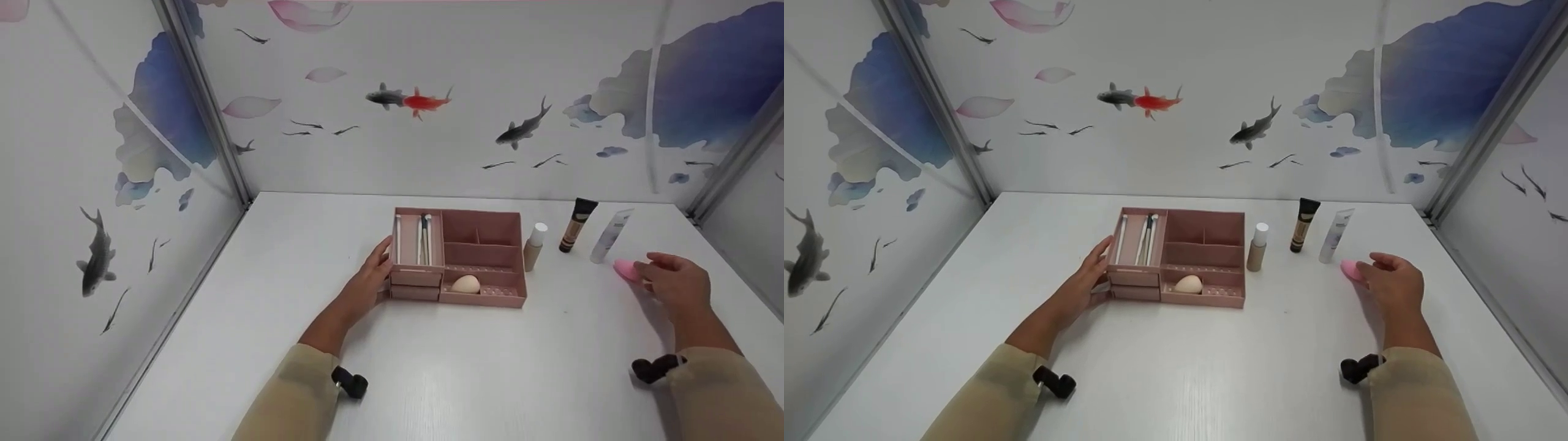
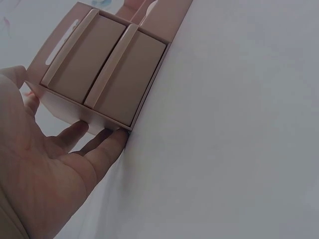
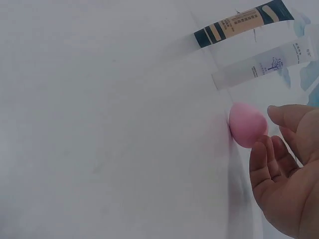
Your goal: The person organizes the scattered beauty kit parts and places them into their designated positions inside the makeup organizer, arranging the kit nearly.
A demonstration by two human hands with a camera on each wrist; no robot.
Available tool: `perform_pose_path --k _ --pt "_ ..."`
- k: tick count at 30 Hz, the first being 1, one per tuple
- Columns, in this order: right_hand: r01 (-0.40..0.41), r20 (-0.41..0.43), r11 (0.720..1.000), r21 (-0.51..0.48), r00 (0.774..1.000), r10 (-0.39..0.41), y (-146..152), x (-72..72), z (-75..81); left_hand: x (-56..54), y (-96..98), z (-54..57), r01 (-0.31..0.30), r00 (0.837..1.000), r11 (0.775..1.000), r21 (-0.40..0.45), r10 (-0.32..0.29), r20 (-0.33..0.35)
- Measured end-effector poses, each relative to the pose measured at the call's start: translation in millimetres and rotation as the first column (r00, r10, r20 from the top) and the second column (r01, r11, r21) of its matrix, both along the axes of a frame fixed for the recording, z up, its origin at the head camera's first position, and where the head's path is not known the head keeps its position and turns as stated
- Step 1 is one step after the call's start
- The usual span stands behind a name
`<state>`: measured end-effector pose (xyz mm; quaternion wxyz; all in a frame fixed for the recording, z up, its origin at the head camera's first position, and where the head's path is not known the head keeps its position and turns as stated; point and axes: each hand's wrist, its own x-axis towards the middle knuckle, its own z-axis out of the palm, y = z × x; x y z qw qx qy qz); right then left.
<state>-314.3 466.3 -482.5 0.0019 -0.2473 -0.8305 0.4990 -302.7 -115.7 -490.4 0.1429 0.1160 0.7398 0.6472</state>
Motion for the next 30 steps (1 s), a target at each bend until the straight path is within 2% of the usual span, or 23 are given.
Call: perform_pose_path --k 5,8,11,16,22,26,30 --pt "-0.016 0.071 1.0 0.011 0.997 0.015 -0.4 -0.1 -3.5 0.1 0.4 2.0 0.0 1.0 1.0 -0.011 0.0 -0.006" --pt "-0.051 0.076 0.999 0.021 0.996 0.049 -2.7 0.5 -4.7 0.9 -0.2 2.9 -0.002 1.0 1.0 -0.01 0.002 -0.005" --pt "-0.076 0.058 0.997 0.025 0.996 0.075 -5.4 2.8 -4.2 1.1 -0.5 2.6 -0.004 1.0 1.0 -0.01 0.004 -0.005" --pt "-0.075 0.028 0.997 0.018 0.997 0.074 -8.3 7.4 -2.0 0.8 -0.3 2.1 -0.005 1.0 1.0 -0.011 0.005 -0.005" --pt "-0.066 -0.02 0.997 -0.038 0.998 0.065 -13.4 11.8 -0.3 1.3 0.2 2.2 0.002 1.0 1.0 -0.018 -0.002 -0.013" --pt "-0.067 -0.023 0.997 -0.039 0.998 0.066 -22.6 17.0 6.2 0.4 1.0 1.6 -0.003 1.0 1.0 -0.016 0.002 -0.009" --pt "-0.087 -0.062 0.996 -0.023 0.994 0.085 -40.3 21.4 16.7 1.3 0.7 1.9 -0.014 1.0 1.0 -0.027 0.014 -0.004"
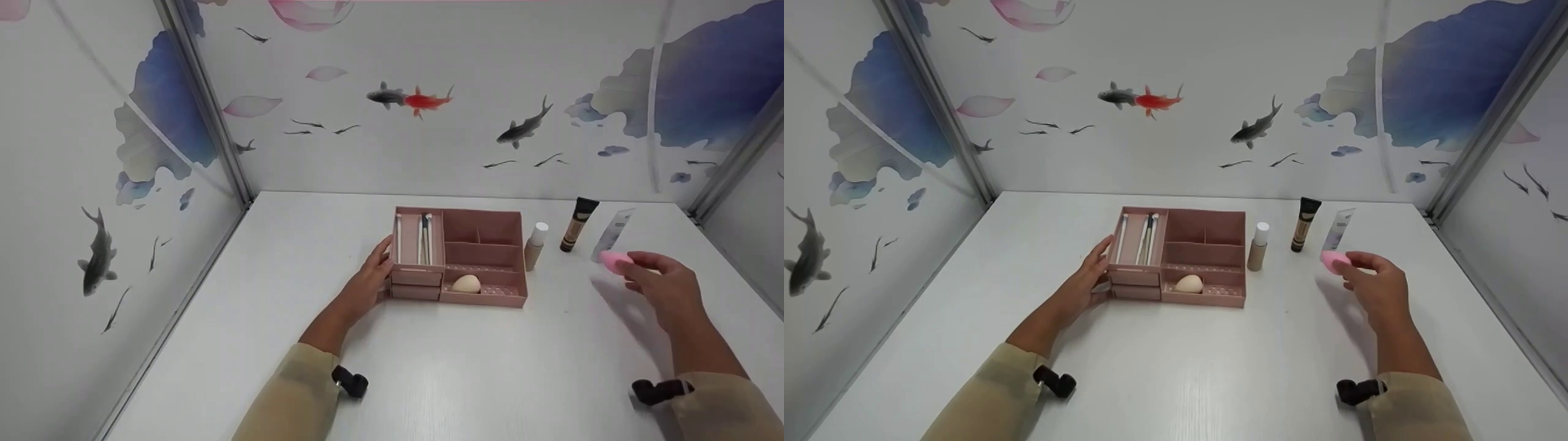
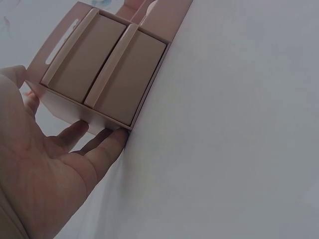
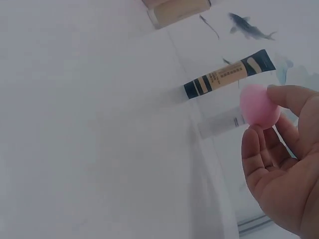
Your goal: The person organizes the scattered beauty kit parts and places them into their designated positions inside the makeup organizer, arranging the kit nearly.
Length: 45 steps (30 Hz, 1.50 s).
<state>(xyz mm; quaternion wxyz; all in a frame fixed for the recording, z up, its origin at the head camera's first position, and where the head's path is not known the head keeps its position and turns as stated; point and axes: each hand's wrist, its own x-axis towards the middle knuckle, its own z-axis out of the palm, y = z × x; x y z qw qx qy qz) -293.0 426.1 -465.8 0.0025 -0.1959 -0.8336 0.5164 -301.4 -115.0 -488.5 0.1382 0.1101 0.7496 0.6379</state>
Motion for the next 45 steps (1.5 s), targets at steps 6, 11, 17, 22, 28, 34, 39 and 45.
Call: perform_pose_path --k 6,11,17,22,28,34,39,45 --pt "-0.073 -0.117 0.997 -0.022 0.991 0.07 -29.0 5.8 10.4 1.2 0.1 0.9 -0.007 1.0 1.0 0.005 0.007 0.009" --pt "-0.148 -0.18 0.989 -0.009 0.973 0.144 -51.0 9.1 16.0 0.8 -0.2 0.7 0.002 1.0 1.0 0.013 -0.002 0.004" --pt "-0.212 -0.189 0.976 0.046 0.958 0.217 -82.5 12.0 19.3 -0.8 -1.5 -1.1 0.014 1.0 1.0 0.017 -0.014 0.005" --pt "-0.262 -0.167 0.965 0.023 0.951 0.262 -104.6 11.4 18.7 -1.7 -2.7 -3.4 0.013 1.0 1.0 0.017 -0.013 0.016" --pt "-0.298 -0.117 0.954 0.027 0.947 0.299 -124.1 9.5 18.2 -1.0 -2.4 -3.6 0.014 1.0 1.0 0.014 -0.014 0.014" --pt "-0.33 -0.123 0.943 0.028 0.935 0.331 -139.9 5.5 18.6 -1.0 -2.0 -3.9 0.008 1.0 1.0 0.014 -0.008 0.011" --pt "-0.36 -0.133 0.933 0.024 0.924 0.36 -149.3 3.0 16.9 -0.8 -1.4 -3.8 0.004 1.0 1.0 0.007 -0.004 0.012" --pt "-0.36 -0.125 0.932 0.035 0.924 0.361 -152.2 3.4 12.0 0.4 -0.8 -0.9 0.008 1.0 1.0 0.008 -0.008 0.008"
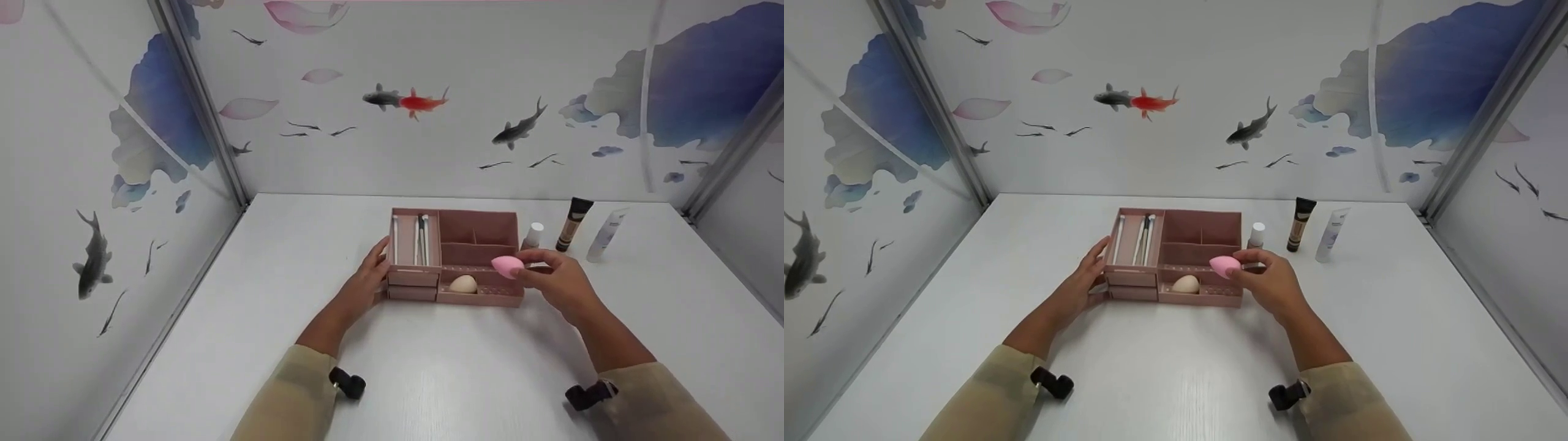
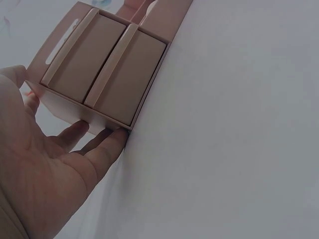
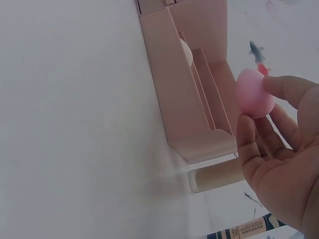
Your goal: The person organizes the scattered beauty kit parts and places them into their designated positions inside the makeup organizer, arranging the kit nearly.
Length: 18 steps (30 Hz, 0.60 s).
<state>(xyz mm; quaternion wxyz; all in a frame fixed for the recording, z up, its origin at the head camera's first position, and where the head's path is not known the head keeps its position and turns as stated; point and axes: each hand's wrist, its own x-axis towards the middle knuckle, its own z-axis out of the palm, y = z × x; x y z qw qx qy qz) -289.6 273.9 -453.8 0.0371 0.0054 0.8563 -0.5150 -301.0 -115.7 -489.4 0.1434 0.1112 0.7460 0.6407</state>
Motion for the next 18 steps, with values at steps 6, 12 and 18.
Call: perform_pose_path --k 6,12,18 --pt "0.007 0.049 1.0 0.004 0.999 -0.007 -1.4 0.6 -3.3 0.2 -0.7 -0.2 0.02 1.0 0.999 0.03 -0.02 0.005" --pt "-0.002 0.048 1.0 0.015 0.999 0.001 -0.6 0.1 -4.9 -1.8 -1.2 -1.3 0.029 1.0 0.998 0.053 -0.029 0.01" --pt "-0.003 0.052 1.0 0.012 0.999 0.002 2.2 -0.5 -6.2 -0.6 -0.7 -0.6 0.027 1.0 0.998 0.052 -0.027 0.014"
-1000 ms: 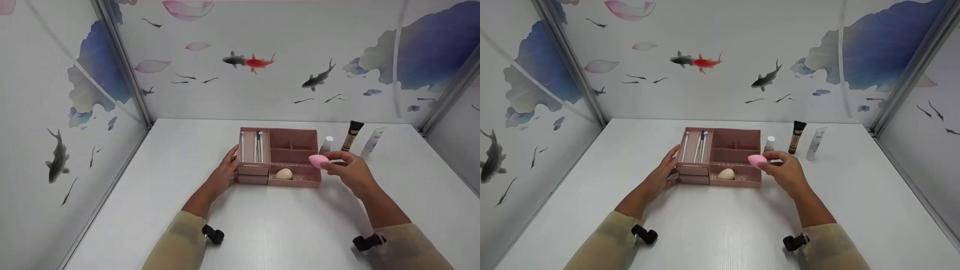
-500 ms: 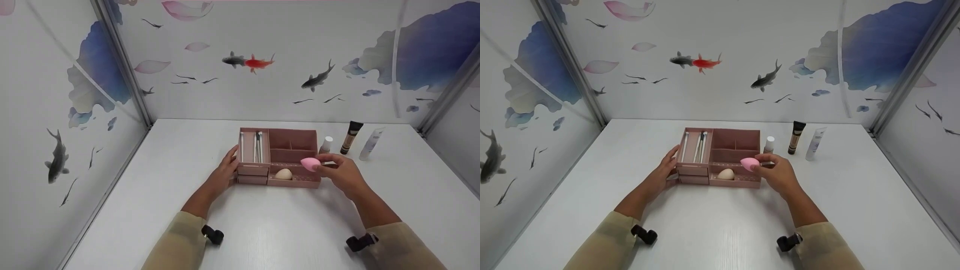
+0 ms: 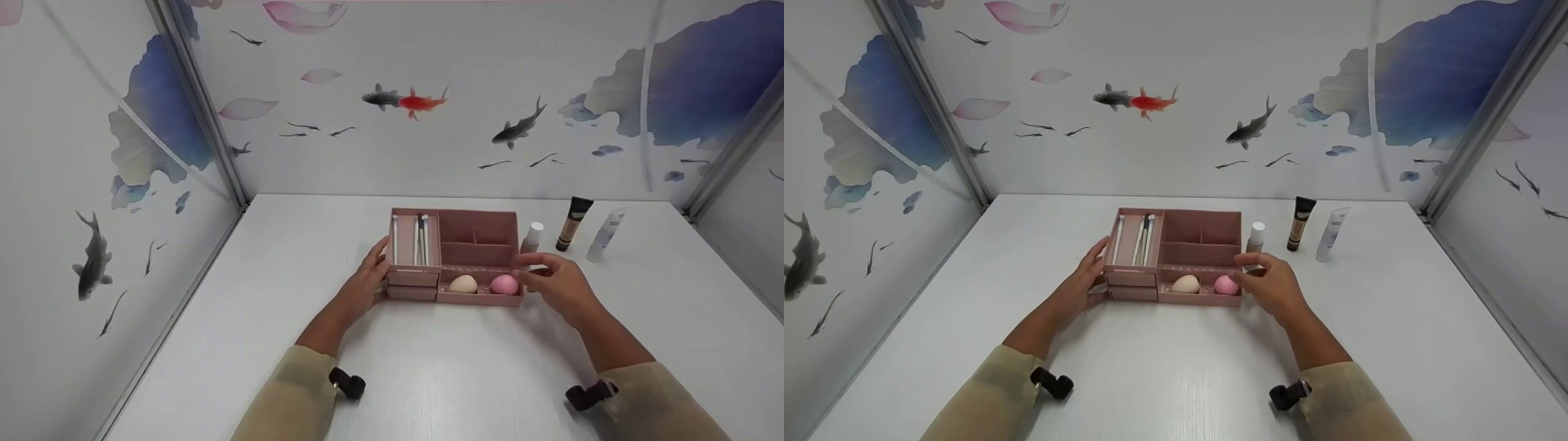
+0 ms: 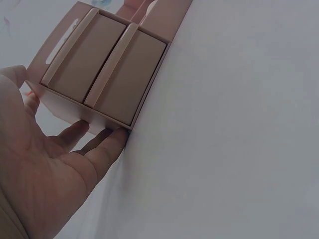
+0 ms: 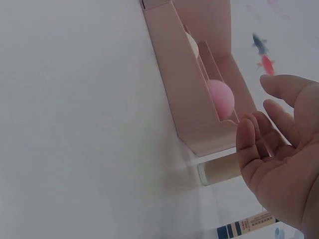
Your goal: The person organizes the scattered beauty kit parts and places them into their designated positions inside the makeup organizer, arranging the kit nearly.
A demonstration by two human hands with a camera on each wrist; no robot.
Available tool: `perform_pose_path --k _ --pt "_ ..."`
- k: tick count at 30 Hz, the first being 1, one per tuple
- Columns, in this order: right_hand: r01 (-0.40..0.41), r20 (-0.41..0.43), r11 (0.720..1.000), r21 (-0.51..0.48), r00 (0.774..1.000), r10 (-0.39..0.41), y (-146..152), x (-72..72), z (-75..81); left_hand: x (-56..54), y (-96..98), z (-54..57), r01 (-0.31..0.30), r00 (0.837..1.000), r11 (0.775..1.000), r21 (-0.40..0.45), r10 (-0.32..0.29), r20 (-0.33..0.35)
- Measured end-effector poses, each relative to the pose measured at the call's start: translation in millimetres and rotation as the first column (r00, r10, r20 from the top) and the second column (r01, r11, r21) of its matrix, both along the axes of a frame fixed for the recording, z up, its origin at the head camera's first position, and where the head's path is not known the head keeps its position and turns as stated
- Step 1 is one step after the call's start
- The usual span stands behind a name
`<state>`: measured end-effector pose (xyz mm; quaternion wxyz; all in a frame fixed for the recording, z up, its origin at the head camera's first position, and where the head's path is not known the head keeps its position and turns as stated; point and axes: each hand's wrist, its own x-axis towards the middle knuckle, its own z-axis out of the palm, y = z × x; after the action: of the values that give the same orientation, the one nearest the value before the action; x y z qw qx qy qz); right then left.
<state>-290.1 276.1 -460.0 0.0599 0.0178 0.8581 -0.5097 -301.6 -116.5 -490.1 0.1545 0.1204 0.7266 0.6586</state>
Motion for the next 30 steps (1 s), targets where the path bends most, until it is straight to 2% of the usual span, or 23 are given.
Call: perform_pose_path --k 9,17,22,27,30 --pt "0.01 0.009 1.0 -0.011 1.0 -0.009 0.7 -1.1 -1.9 -1.0 -1.4 -1.2 -0.004 1.0 1.0 -0.011 0.004 -0.002" --pt "0.039 -0.03 0.999 -0.035 0.999 -0.04 5.7 -2.8 -3.6 0.1 -2.4 -0.3 -0.007 1.0 1.0 -0.027 0.007 -0.01" --pt "0.118 -0.085 0.991 -0.07 0.989 -0.124 13.7 -4.7 0.0 0.2 -1.8 -0.6 -0.021 1.0 0.999 -0.041 0.021 -0.004" --pt "0.222 -0.149 0.969 -0.112 0.96 -0.237 33.2 -7.0 7.2 -1.3 -0.1 -1.2 -0.02 1.0 0.999 -0.035 0.02 -0.004" --pt "0.256 -0.17 0.961 -0.108 0.947 -0.271 47.8 -10.4 10.0 -1.7 0.4 -0.9 -0.019 1.0 0.999 -0.027 0.019 -0.005"
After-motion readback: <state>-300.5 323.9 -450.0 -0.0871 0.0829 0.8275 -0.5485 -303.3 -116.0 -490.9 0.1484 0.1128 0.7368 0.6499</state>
